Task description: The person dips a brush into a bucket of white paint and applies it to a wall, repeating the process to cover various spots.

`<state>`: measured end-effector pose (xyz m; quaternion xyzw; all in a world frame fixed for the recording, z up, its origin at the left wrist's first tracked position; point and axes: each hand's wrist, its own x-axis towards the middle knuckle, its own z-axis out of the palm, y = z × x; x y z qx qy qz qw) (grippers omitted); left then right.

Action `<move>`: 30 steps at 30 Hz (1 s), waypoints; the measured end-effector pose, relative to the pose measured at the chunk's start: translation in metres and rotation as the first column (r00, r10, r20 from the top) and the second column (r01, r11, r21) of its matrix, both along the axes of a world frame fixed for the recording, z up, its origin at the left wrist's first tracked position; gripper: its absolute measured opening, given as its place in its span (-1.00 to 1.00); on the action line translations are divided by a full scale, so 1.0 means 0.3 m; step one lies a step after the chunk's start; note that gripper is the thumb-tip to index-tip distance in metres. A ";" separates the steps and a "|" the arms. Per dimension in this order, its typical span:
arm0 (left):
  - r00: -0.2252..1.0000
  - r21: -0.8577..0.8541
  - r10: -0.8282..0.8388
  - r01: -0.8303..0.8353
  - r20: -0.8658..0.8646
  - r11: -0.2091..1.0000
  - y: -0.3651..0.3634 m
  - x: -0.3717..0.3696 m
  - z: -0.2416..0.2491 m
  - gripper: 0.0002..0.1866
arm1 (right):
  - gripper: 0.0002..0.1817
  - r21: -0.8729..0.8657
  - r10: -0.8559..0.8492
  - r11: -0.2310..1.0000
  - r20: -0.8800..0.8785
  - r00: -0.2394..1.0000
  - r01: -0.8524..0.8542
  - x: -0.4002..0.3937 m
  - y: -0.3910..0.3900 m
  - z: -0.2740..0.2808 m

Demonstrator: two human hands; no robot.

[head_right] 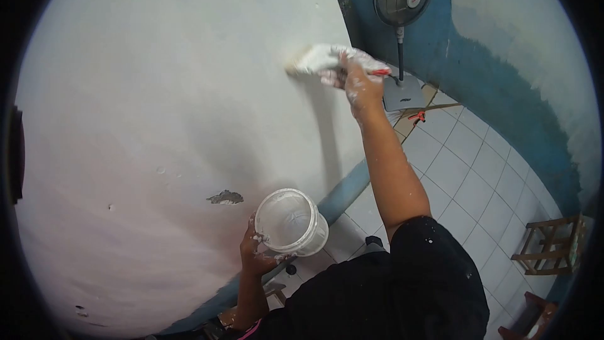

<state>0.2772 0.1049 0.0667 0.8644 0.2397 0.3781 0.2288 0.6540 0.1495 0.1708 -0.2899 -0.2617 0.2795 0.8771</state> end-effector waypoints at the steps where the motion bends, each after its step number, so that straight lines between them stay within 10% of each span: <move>1: 1.000 0.005 -0.003 0.003 0.020 1.000 -0.010 0.020 -0.001 -0.33 | -0.65 0.056 0.052 0.997 -0.004 0.999 -0.051 0.021 -0.016 0.016; 11: 0.990 -0.064 0.023 -0.032 -0.136 0.997 0.143 0.166 -0.066 -0.20 | -0.68 -0.492 -0.068 0.870 -0.156 0.985 -0.018 -0.036 0.066 -0.985; 15: 0.990 -0.076 0.029 -0.040 -0.137 0.996 0.113 0.197 -0.041 -0.30 | -0.82 -0.311 -0.120 0.944 -0.006 0.993 0.113 0.117 0.167 -0.826; 16: 0.989 -0.044 0.026 -0.033 -0.143 0.998 0.109 0.214 -0.017 -0.29 | -0.81 -0.194 -0.087 0.975 0.115 0.990 0.108 0.175 0.109 -0.392; 19: 0.993 -0.096 0.075 -0.083 -0.088 0.992 0.079 0.240 -0.001 -0.25 | -0.71 -0.002 -0.074 0.997 -0.014 0.997 0.074 0.200 0.024 0.047; 23: 0.995 -0.065 0.041 -0.047 -0.092 0.997 0.097 0.247 -0.025 -0.26 | -0.70 0.139 0.020 0.990 0.075 0.997 -0.030 0.214 0.121 -0.198; 30: 0.996 -0.133 0.037 -0.048 -0.084 0.990 0.115 0.211 -0.066 -0.34 | -0.69 -0.486 -0.045 0.870 -0.239 0.970 -0.080 0.070 0.050 -0.795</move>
